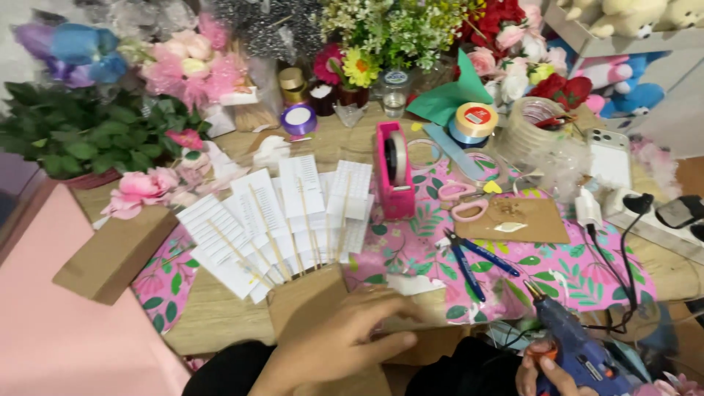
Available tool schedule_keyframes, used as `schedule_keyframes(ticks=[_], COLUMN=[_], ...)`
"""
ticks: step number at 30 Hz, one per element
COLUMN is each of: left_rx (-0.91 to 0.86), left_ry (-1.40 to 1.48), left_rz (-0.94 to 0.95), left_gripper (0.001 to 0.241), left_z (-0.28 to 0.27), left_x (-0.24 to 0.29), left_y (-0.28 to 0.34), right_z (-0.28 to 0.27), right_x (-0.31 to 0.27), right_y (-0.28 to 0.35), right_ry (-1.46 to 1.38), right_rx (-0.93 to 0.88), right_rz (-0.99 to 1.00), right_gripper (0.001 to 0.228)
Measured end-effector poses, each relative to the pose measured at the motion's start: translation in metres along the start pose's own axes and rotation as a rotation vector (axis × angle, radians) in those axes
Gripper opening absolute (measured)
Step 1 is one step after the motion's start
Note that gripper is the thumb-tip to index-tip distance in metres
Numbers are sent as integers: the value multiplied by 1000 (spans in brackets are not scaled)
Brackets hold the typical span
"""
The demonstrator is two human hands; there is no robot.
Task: The person assembles a paper fan by inserting printed paper strips attached to wooden sticks into a cardboard base. They use a hot glue gun to secure the sticks to the base and then arrange the fan.
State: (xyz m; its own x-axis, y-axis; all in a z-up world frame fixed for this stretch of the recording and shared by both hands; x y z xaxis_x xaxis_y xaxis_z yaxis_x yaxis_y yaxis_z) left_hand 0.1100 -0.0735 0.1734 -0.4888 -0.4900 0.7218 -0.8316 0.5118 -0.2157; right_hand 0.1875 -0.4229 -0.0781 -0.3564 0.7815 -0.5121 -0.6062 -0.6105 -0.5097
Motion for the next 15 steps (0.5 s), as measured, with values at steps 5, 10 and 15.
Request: schedule_keyframes(ticks=[5,10,15], left_rx=[790,1115,1072], left_ry=[349,443,1423], left_rz=[-253,-659,-984], left_gripper=[32,72,87], left_z=[33,106,91], left_x=[-64,-133,-64], left_y=[131,191,163], right_z=[17,98,142], right_x=[45,82,124], right_y=[4,-42,-58], right_ry=[314,531,675], right_rx=[558,803,748], right_rz=[50,-53,187], right_gripper=[31,28,22])
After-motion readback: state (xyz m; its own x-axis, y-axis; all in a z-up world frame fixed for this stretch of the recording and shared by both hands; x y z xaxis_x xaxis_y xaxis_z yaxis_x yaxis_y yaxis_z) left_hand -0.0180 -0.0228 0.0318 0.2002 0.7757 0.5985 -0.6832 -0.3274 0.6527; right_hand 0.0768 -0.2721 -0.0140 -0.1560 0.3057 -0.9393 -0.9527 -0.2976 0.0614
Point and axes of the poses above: each hand's wrist, its own y-axis away from the middle knuckle, its own z-axis out of the palm, x = y × z, the point moved 5 cm from there along -y, towards the middle knuckle, and after that the axes turned 4 degrees about -y, right-handed, at the moved point
